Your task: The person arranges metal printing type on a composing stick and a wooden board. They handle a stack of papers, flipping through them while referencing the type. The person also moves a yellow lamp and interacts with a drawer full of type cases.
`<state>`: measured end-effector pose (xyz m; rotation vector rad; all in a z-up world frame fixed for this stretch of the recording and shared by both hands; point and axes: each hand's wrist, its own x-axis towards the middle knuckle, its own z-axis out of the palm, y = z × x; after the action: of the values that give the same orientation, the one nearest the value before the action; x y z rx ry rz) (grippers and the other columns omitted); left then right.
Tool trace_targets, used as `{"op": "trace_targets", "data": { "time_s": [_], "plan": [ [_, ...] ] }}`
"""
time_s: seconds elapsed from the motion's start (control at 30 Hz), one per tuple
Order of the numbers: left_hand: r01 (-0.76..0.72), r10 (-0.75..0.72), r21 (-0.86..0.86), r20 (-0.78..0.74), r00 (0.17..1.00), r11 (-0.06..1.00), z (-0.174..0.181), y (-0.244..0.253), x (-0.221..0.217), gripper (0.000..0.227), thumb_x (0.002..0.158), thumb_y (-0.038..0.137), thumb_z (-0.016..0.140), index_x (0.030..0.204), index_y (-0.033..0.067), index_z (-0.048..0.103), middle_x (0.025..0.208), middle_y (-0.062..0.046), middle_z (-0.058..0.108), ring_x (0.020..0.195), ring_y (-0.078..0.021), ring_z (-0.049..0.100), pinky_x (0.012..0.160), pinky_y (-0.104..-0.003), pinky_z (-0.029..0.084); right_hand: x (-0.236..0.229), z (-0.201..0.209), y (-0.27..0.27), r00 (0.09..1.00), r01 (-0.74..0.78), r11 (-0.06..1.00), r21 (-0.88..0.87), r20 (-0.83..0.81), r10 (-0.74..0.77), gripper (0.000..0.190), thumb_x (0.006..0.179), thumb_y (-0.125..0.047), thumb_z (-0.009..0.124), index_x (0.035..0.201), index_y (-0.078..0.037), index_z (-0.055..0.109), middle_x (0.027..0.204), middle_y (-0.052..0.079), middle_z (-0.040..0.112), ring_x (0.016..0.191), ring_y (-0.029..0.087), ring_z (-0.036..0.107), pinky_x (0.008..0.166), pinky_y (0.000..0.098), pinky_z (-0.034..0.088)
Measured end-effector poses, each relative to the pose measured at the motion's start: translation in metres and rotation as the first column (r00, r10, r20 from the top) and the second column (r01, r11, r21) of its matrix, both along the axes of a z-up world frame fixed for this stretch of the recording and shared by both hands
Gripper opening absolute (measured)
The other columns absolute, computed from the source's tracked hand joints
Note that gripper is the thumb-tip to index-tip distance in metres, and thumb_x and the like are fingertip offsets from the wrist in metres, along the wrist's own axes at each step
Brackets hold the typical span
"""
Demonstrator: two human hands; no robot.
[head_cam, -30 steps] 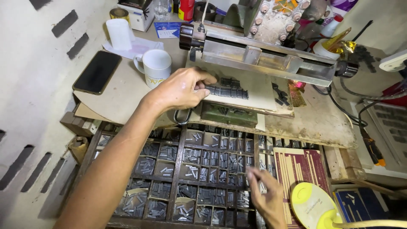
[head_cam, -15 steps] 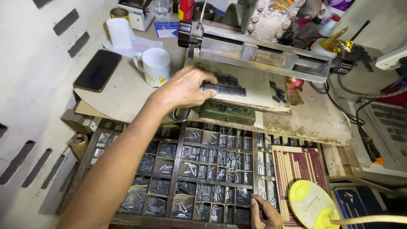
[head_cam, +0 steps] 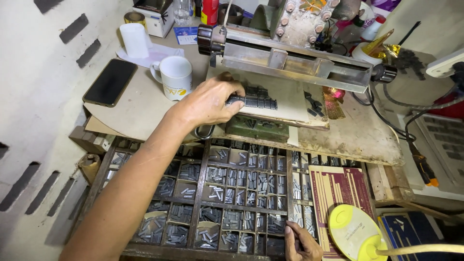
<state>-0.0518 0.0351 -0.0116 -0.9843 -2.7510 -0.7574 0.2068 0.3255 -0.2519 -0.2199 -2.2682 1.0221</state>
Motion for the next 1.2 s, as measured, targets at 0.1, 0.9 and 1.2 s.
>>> {"op": "trace_targets", "data": {
  "time_s": [0.1,0.9,1.2],
  "plan": [
    [0.010,-0.009,0.023,-0.042,0.999,1.000,-0.001,0.000,0.002,0.045,0.092,0.024,0.049,0.122,-0.0028,0.069,0.109,-0.026,0.074,0.091,-0.0402,0.074,0.078,-0.053,0.056,0.000,0.003,-0.002,1.000,0.013,1.000,-0.012,0.014,-0.013,0.015,0.088,-0.023,0.073,0.097,-0.015,0.081,0.062,-0.005,0.066,0.048,0.004,0.042,0.048,0.0184,0.035],
    [-0.005,0.007,0.021,-0.082,0.997,1.000,0.004,-0.004,0.007,0.045,0.091,0.023,0.051,0.121,-0.0042,0.069,0.121,-0.024,0.072,0.109,-0.0421,0.068,0.091,-0.054,0.052,-0.002,0.006,0.006,0.997,-0.077,0.997,0.015,-0.003,0.077,0.018,0.088,-0.020,0.071,0.100,-0.010,0.080,0.054,-0.004,0.049,0.046,0.005,0.033,0.043,0.0206,0.032],
    [-0.094,0.207,0.290,-0.389,0.898,0.952,-0.030,-0.010,0.095,0.065,0.097,0.026,0.070,0.152,0.0030,0.043,0.141,-0.020,0.054,0.128,-0.0289,0.056,0.112,-0.045,0.050,-0.001,0.003,0.006,0.995,-0.082,0.997,-0.003,-0.051,0.081,0.016,0.088,-0.018,0.072,0.100,-0.012,0.081,0.057,-0.006,0.059,0.045,0.003,0.037,0.042,0.0184,0.033]
  ]
}}
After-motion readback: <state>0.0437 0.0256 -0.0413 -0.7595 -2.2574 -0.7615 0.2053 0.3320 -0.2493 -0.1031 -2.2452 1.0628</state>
